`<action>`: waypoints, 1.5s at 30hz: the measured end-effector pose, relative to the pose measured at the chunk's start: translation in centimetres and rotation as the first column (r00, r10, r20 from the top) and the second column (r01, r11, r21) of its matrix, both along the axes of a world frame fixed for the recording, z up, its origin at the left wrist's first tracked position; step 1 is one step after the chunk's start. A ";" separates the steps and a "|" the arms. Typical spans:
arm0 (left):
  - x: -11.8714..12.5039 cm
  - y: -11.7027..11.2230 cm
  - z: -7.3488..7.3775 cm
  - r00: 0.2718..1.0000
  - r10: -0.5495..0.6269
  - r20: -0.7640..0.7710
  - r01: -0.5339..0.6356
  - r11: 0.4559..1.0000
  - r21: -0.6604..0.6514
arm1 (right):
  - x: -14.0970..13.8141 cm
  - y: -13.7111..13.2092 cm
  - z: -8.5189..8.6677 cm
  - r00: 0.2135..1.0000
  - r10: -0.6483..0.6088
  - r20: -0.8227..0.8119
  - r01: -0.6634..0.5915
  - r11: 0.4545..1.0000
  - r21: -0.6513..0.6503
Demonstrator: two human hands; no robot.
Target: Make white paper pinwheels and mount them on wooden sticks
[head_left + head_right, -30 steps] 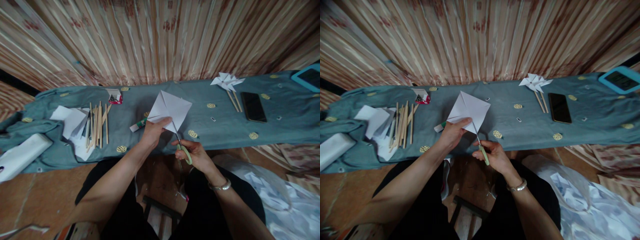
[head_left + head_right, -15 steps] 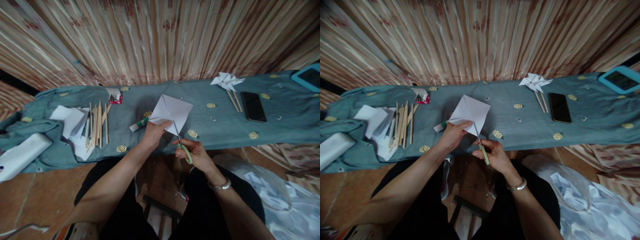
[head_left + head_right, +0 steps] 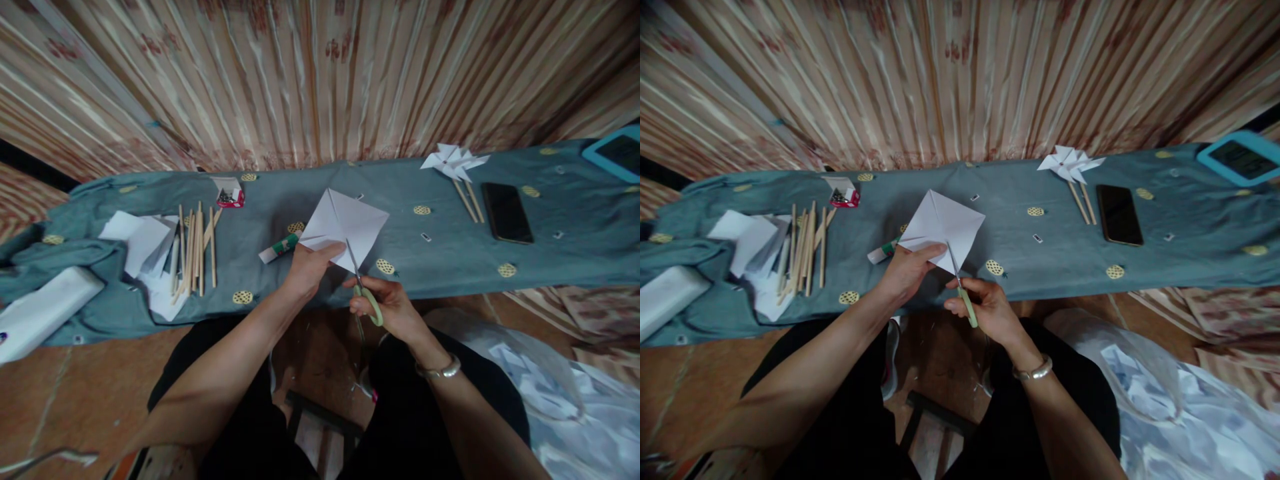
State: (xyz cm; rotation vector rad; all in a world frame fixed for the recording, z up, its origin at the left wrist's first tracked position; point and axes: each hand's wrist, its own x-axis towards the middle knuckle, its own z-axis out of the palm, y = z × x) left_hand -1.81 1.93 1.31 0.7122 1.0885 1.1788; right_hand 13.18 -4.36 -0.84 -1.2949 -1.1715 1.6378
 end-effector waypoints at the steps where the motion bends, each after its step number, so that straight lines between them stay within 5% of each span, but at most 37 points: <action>1: 0.0 0.0 0.0 1.000 -0.002 -0.006 0.002 1.000 -0.004 | 0.0 0.0 0.0 1.000 -0.002 -0.002 0.002 1.000 -0.004; 45: 0.1 0.0 -0.4 1.000 -0.006 0.006 0.006 1.000 -0.017 | -0.1 0.1 -0.1 0.998 -0.054 -0.019 0.054 0.998 -0.023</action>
